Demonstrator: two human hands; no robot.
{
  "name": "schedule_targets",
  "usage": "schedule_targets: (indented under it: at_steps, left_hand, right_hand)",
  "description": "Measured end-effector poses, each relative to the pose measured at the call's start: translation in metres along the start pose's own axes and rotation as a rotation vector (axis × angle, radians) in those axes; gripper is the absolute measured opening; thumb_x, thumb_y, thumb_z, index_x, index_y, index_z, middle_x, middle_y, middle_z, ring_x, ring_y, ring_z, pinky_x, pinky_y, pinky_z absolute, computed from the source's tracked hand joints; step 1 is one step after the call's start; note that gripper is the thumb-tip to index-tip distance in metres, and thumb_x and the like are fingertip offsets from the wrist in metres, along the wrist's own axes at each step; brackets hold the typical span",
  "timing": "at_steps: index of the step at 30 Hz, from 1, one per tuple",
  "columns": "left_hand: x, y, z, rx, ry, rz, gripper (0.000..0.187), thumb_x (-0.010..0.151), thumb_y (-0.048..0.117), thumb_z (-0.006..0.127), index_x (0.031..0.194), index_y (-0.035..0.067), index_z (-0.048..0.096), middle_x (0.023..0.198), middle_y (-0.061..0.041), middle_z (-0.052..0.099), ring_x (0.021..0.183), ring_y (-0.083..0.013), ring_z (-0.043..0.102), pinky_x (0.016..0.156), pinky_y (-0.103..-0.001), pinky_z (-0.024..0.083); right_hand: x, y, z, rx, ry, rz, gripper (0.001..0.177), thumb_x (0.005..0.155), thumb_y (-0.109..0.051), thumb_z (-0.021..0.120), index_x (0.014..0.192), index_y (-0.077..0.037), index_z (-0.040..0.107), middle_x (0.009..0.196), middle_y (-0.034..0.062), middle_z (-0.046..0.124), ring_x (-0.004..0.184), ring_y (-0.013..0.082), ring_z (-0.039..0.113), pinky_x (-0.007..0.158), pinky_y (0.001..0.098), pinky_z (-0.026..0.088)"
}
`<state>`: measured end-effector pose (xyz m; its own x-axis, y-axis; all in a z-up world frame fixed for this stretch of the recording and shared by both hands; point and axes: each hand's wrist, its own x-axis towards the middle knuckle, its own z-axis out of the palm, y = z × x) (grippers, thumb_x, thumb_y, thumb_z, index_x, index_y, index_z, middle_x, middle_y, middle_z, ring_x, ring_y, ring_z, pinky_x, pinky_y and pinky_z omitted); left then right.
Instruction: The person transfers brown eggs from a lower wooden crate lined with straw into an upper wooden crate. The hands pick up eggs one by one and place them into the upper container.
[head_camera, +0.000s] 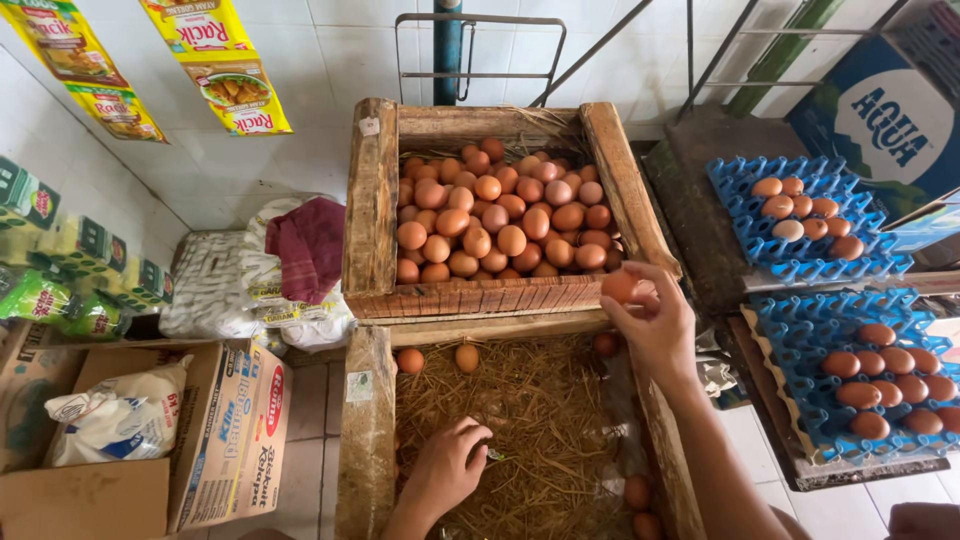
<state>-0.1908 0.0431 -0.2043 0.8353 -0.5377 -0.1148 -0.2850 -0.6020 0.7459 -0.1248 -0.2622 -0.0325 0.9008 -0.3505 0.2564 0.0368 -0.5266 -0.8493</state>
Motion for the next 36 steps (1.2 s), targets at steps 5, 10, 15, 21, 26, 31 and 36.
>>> schedule_targets:
  at_steps: [5, 10, 15, 21, 26, 31, 36]
  left_hand:
    - [-0.001, 0.005, -0.005, -0.017, -0.018, 0.006, 0.021, 0.103, 0.018, 0.060, 0.119, 0.009, 0.070, 0.115, -0.005, 0.068, 0.100, -0.0283, 0.068, 0.084, -0.046, 0.055]
    - [0.000, 0.003, -0.009, -0.021, -0.012, -0.019, 0.023, 0.103, 0.019, 0.059, 0.120, 0.009, 0.070, 0.116, -0.004, 0.068, 0.097, -0.0283, 0.070, 0.081, -0.047, 0.056]
    - [0.000, 0.005, -0.012, -0.023, -0.076, -0.056, 0.025, 0.107, 0.020, 0.057, 0.124, 0.008, 0.069, 0.118, -0.004, 0.068, 0.099, -0.0240, 0.068, 0.085, -0.043, 0.056]
    - [0.001, 0.001, -0.009, -0.012, -0.013, -0.027, 0.022, 0.104, 0.018, 0.061, 0.121, 0.008, 0.071, 0.116, -0.004, 0.070, 0.100, -0.0251, 0.070, 0.085, -0.043, 0.059]
    - [0.000, -0.003, -0.007, -0.043, 0.029, 0.018, 0.021, 0.103, 0.014, 0.063, 0.119, 0.005, 0.071, 0.114, -0.007, 0.071, 0.097, -0.0245, 0.072, 0.085, -0.041, 0.060]
    - [-0.001, -0.002, -0.010, -0.038, 0.031, 0.018, 0.020, 0.103, 0.014, 0.063, 0.119, 0.005, 0.072, 0.113, -0.007, 0.071, 0.098, -0.0252, 0.071, 0.086, -0.042, 0.060]
    - [-0.001, -0.003, -0.009, -0.023, 0.039, 0.028, 0.019, 0.102, 0.014, 0.063, 0.117, 0.006, 0.072, 0.112, -0.006, 0.071, 0.097, -0.0264, 0.071, 0.084, -0.043, 0.058]
  right_hand:
    - [0.048, 0.003, 0.021, -0.151, -0.007, -0.248, 0.044, 0.087, -0.017, 0.085, 0.128, -0.009, 0.070, 0.114, 0.0083, 0.072, 0.081, 0.0150, 0.073, 0.072, 0.0277, 0.061]
    - [0.091, 0.015, 0.040, -0.198, -0.032, -0.460, 0.043, 0.085, -0.010, 0.080, 0.127, -0.004, 0.071, 0.112, 0.0117, 0.065, 0.090, 0.0201, 0.064, 0.083, 0.0308, 0.061]
    - [0.118, 0.024, 0.057, -0.383, -0.097, -0.416, 0.049, 0.084, -0.018, 0.084, 0.131, -0.018, 0.072, 0.126, 0.0060, 0.066, 0.101, 0.0241, 0.071, 0.078, 0.0410, 0.057]
    - [0.139, 0.025, 0.074, -0.385, -0.232, -0.509, 0.050, 0.082, -0.010, 0.079, 0.131, -0.012, 0.068, 0.126, 0.0092, 0.067, 0.102, 0.0309, 0.066, 0.084, 0.0432, 0.054]
    - [0.153, 0.038, 0.085, -0.399, -0.283, -0.593, 0.056, 0.085, -0.002, 0.073, 0.140, -0.010, 0.065, 0.148, 0.0100, 0.065, 0.129, 0.0342, 0.061, 0.105, 0.0495, 0.052]
    - [0.157, 0.052, 0.087, -0.462, -0.325, -0.555, 0.062, 0.089, 0.001, 0.067, 0.150, -0.009, 0.061, 0.157, 0.0116, 0.056, 0.140, 0.0369, 0.054, 0.114, 0.0506, 0.046]
    - [0.152, 0.046, 0.085, -0.416, -0.307, -0.456, 0.065, 0.087, -0.002, 0.065, 0.151, -0.013, 0.059, 0.143, 0.0159, 0.058, 0.124, 0.0386, 0.060, 0.101, 0.0496, 0.050]
